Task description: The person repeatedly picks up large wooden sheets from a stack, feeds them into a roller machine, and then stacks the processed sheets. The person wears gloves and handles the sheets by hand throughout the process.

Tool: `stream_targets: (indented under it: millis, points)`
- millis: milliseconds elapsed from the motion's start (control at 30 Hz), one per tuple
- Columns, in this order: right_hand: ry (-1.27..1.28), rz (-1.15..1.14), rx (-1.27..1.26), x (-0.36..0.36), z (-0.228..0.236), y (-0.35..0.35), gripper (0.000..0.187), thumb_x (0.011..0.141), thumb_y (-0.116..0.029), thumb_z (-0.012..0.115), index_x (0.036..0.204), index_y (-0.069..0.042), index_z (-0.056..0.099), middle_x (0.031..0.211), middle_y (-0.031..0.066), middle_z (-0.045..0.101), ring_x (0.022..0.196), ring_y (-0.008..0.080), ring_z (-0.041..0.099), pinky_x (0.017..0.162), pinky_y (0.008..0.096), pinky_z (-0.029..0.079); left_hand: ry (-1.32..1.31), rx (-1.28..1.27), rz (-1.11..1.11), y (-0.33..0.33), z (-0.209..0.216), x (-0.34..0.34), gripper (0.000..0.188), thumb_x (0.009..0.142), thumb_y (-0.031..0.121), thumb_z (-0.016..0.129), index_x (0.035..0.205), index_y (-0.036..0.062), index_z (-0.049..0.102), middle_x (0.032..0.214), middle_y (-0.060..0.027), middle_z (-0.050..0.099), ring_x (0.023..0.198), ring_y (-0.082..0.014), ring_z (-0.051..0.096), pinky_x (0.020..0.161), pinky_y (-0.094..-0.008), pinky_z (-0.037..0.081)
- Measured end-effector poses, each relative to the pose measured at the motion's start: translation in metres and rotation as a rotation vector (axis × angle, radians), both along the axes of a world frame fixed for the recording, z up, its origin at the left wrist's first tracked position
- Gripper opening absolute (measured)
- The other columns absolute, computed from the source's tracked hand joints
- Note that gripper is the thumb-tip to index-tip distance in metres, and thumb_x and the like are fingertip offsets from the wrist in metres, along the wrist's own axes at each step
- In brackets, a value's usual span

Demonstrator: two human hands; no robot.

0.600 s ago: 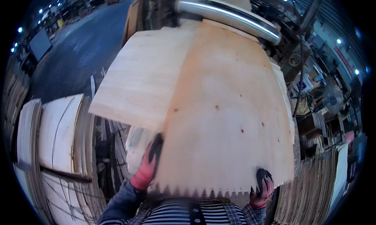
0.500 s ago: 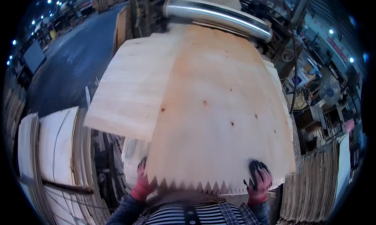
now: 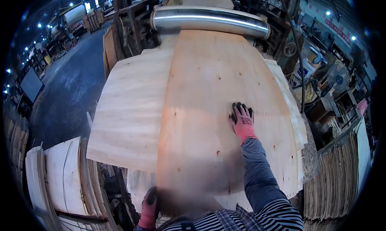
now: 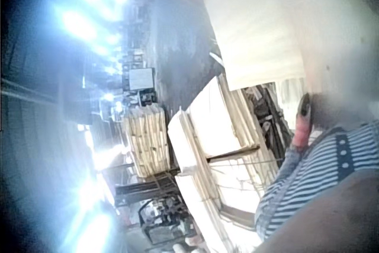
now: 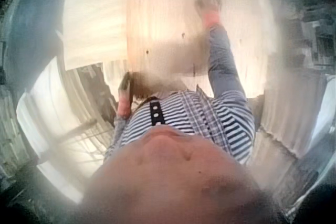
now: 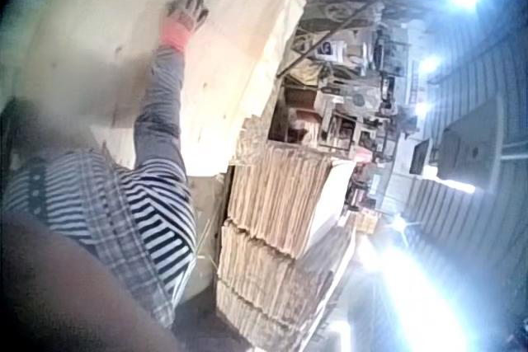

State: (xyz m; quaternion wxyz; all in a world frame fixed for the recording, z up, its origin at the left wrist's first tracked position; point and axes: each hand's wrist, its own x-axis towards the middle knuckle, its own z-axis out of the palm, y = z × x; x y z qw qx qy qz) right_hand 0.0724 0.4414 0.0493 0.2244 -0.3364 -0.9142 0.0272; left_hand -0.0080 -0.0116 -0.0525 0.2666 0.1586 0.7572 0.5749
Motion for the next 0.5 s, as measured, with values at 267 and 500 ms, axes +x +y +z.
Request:
stream_targets:
  millis: [267,500]
  points:
    - [-0.307,0.241,-0.194,0.106,-0.021,-0.146,0.073,0.065,-0.036,0.066,0.125,-0.005,0.038,0.128,0.0222,0.032,0.12,0.0399,0.028,0.101,0.0496,0.018,-0.29,0.251,0.122,0.009,0.046,0.006,0.045,0.076,0.001,0.058,0.119,-0.0004,0.045,0.111,-0.0111,0.054,0.1,-0.0168,0.051,0.089,-0.0282,0.039]
    - [-0.534,0.262,-0.283,0.237,-0.072,-0.235,0.07,0.057,-0.033,0.068,0.12,-0.013,0.045,0.128,0.0201,0.031,0.118,0.0413,0.028,0.097,0.0565,0.019,-0.163,0.361,-0.448,0.028,0.132,0.026,0.069,0.079,0.001,0.055,0.135,0.0019,0.014,0.14,-0.0095,0.017,0.129,-0.0157,0.013,0.104,-0.029,0.013]
